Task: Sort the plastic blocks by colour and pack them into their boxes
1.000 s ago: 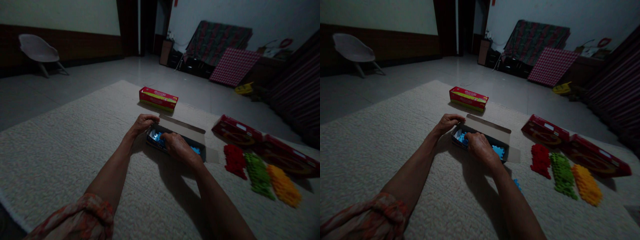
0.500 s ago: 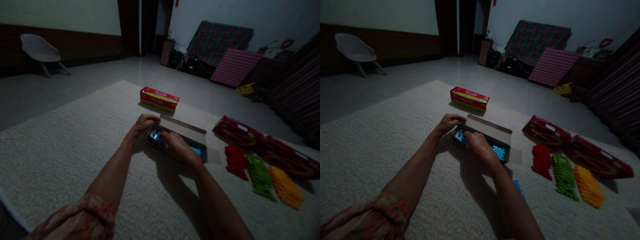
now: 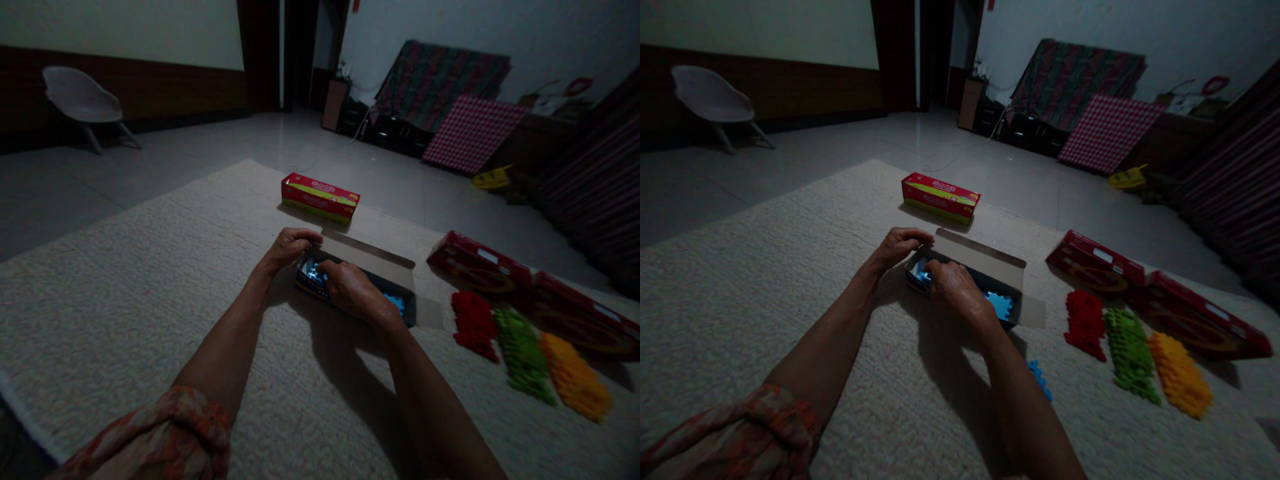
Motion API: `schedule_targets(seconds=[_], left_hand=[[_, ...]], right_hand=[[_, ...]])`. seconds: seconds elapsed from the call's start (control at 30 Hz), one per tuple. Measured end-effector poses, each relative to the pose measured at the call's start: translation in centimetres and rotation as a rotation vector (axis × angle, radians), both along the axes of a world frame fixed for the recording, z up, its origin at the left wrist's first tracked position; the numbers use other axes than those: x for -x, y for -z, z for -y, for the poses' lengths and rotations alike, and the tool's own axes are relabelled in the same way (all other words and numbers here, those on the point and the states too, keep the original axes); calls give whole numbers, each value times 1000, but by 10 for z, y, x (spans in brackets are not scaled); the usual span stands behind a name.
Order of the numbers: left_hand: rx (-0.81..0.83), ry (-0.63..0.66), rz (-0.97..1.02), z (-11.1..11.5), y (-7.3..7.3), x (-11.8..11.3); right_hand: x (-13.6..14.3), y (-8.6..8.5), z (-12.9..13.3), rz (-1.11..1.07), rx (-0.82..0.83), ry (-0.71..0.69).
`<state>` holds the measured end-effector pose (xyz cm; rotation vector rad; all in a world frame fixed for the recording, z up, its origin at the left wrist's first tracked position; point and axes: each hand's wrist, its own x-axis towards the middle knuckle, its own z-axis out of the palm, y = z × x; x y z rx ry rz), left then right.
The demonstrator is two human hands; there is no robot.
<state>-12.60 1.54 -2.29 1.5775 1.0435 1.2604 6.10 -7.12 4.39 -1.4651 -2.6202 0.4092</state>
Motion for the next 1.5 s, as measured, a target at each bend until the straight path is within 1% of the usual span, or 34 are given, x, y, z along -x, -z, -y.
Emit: schedule_targets(seconds=[0.1, 0.23, 0.33, 0.43, 0.53, 0.6, 0.7, 0.77, 0.83, 0.9, 1.03, 1.2, 1.3, 1.43, 1.5], left_hand=[[-6, 3, 14, -1, 2, 0], [-10, -4, 20, -2, 4, 0], [-8, -7, 22, -1, 3, 0], [-6, -37, 20, 4, -1, -3], [-1, -91, -15, 9, -7, -6], [13, -132, -36, 12, -10, -7], [15, -140, -51, 12, -11, -7], [8, -129, -43, 11, -9, -6], [-4, -120, -32, 11, -8, -4], [-12, -119, -29, 10, -7, -4], [6, -127, -45, 12, -8, -5], [14, -141, -48, 14, -14, -8], [22, -155, -67, 15, -17, -9], [15, -153, -69, 11, -13, -7], [-2, -133, -52, 8, -9, -6]], right_hand=[[-16, -10, 4, -80, -48, 38], [-55, -23, 18, -198, -204, 96], [-90, -29, 38, -294, -316, 161], [-121, -31, 63, -337, -400, 276], [-151, -22, 87, -310, -392, 402], [-169, -9, 103, -252, -309, 438], [-186, 14, 125, -195, -144, 440], [-190, 27, 139, -190, -48, 416], [-187, 35, 150, -187, 25, 391], [-181, 39, 158, -181, 80, 394], [-170, 40, 165, -150, 147, 458], [-166, 42, 165, -148, 104, 441], [-166, 47, 163, -150, 64, 437], [-175, 55, 160, -148, -8, 407], [-183, 52, 157, -169, -69, 370]])
